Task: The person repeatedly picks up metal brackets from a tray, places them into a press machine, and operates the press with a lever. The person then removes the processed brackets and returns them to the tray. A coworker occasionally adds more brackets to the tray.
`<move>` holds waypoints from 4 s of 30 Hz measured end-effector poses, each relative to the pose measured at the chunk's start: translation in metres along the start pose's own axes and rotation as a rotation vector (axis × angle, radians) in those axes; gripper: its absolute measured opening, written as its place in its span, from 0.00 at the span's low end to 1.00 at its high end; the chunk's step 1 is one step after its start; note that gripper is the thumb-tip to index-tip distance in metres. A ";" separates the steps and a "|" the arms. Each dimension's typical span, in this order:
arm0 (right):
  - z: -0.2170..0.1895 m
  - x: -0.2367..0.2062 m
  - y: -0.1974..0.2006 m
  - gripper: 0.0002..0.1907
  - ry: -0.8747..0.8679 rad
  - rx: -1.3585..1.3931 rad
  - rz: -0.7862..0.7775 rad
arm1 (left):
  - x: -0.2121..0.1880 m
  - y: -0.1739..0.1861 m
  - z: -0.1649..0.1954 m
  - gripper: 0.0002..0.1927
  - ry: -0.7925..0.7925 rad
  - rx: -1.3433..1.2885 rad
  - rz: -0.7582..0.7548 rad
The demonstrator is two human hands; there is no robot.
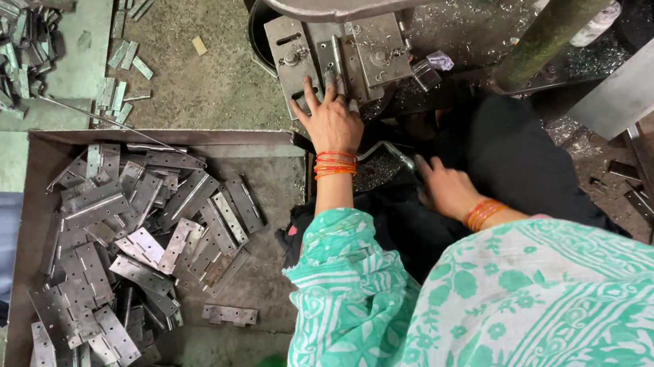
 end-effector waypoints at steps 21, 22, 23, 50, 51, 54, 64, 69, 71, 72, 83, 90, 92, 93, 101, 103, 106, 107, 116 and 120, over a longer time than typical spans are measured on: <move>-0.005 0.020 0.008 0.39 -0.012 -0.115 -0.040 | 0.039 0.003 0.005 0.23 0.086 0.045 0.012; -0.004 0.014 0.001 0.40 -0.014 -0.086 -0.018 | 0.038 0.002 0.003 0.23 0.093 0.050 -0.013; -0.001 0.012 -0.005 0.40 -0.017 -0.060 0.007 | 0.038 -0.003 0.003 0.23 0.099 0.053 -0.036; 0.001 0.020 0.016 0.41 -0.036 -0.075 -0.119 | 0.057 -0.051 -0.007 0.19 0.067 -0.013 0.162; 0.003 0.021 0.016 0.42 -0.031 -0.082 -0.130 | 0.056 -0.050 -0.008 0.20 0.053 -0.030 0.178; 0.001 0.023 0.026 0.43 0.015 -0.050 -0.123 | 0.048 -0.047 -0.007 0.21 0.028 -0.032 0.143; -0.007 0.039 0.032 0.36 0.050 -0.123 -0.161 | 0.046 -0.048 -0.022 0.19 0.048 -0.043 -0.087; 0.001 0.019 -0.009 0.45 0.056 -0.025 0.022 | 0.051 -0.060 -0.027 0.22 0.030 -0.025 -0.015; 0.004 0.015 -0.020 0.48 0.032 -0.030 0.010 | 0.053 -0.062 -0.026 0.24 0.012 -0.022 0.042; 0.004 0.015 -0.021 0.49 0.024 -0.032 0.008 | 0.054 -0.061 -0.024 0.25 0.003 -0.043 0.088; -0.004 0.044 0.035 0.40 0.029 -0.111 -0.191 | 0.035 -0.049 -0.004 0.24 0.100 0.086 -0.093; -0.012 0.048 0.038 0.38 0.076 -0.139 -0.147 | 0.066 -0.065 -0.013 0.22 0.145 0.038 0.006; -0.012 0.035 0.022 0.38 0.035 -0.098 -0.075 | 0.069 -0.067 -0.015 0.24 0.140 0.032 0.045; -0.011 0.030 0.014 0.38 0.018 -0.075 -0.038 | 0.070 -0.067 -0.015 0.24 0.139 0.051 0.042; 0.001 0.011 -0.001 0.41 0.032 0.044 0.018 | 0.057 -0.032 -0.005 0.30 0.136 0.000 0.059; 0.001 0.008 0.009 0.43 0.051 0.041 0.003 | 0.050 -0.016 -0.009 0.33 0.120 -0.029 0.179; -0.003 0.008 0.032 0.40 0.060 0.023 -0.034 | 0.037 0.009 -0.039 0.29 0.268 -0.013 0.011; -0.005 0.011 0.040 0.37 0.069 0.022 -0.025 | 0.032 0.018 -0.052 0.29 0.303 -0.030 0.030; -0.009 0.026 0.071 0.18 0.152 0.015 0.096 | -0.077 0.079 -0.140 0.29 0.475 -0.158 0.309; -0.004 0.026 0.062 0.20 0.159 0.011 0.081 | -0.125 0.062 -0.119 0.33 0.619 0.414 -0.017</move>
Point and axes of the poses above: each hand's wrist, its own x-axis towards the middle knuckle, its own y-axis out of the back of the hand, z = x × y, the point moved 1 cm from there along x, towards the middle knuckle, and after that the axes turned 6 degrees about z, right-handed, at the moved point
